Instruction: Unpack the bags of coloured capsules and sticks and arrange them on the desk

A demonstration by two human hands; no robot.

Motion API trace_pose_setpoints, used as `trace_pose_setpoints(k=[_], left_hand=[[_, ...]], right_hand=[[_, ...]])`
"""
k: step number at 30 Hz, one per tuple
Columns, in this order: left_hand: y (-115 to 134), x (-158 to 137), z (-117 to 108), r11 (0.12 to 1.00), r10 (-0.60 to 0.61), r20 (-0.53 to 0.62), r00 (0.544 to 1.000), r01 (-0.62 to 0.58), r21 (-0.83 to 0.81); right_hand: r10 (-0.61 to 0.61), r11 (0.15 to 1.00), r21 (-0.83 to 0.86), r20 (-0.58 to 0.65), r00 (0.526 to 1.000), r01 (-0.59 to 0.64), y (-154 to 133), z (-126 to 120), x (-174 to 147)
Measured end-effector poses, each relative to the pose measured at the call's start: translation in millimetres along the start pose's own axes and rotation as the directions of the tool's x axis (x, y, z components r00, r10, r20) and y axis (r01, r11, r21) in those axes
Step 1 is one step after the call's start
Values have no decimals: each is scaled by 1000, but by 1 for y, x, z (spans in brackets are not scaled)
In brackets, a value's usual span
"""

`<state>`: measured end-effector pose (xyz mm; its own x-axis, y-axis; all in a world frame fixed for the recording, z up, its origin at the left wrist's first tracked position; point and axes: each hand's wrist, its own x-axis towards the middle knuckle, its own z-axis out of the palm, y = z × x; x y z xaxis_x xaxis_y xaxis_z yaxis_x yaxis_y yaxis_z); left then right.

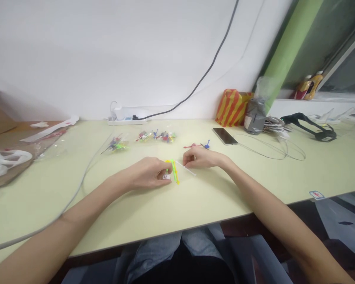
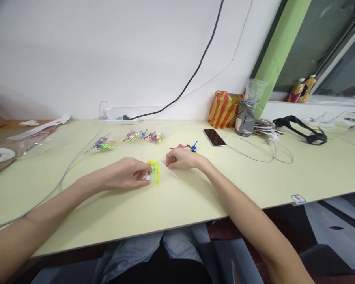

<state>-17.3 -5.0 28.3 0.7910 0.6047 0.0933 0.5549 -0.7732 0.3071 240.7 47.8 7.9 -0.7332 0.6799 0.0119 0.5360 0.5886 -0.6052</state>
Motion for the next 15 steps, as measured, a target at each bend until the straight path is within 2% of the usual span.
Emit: trace_pose_setpoints(k=[3,10,15], left_hand=[[-4,0,2,1000,0,-4,1000,0,27],[-12,1,5,999,-9,-1,1000,9,-50],[-16,1,8,1000,11,-28,1000,-11,-5]], right_hand=[[-5,1000,10,19,1000,5,-1,0,-1],[-51,995,87,29,998,48,-6,8,2],[-71,995,65,15,997,70,-7,11,3]])
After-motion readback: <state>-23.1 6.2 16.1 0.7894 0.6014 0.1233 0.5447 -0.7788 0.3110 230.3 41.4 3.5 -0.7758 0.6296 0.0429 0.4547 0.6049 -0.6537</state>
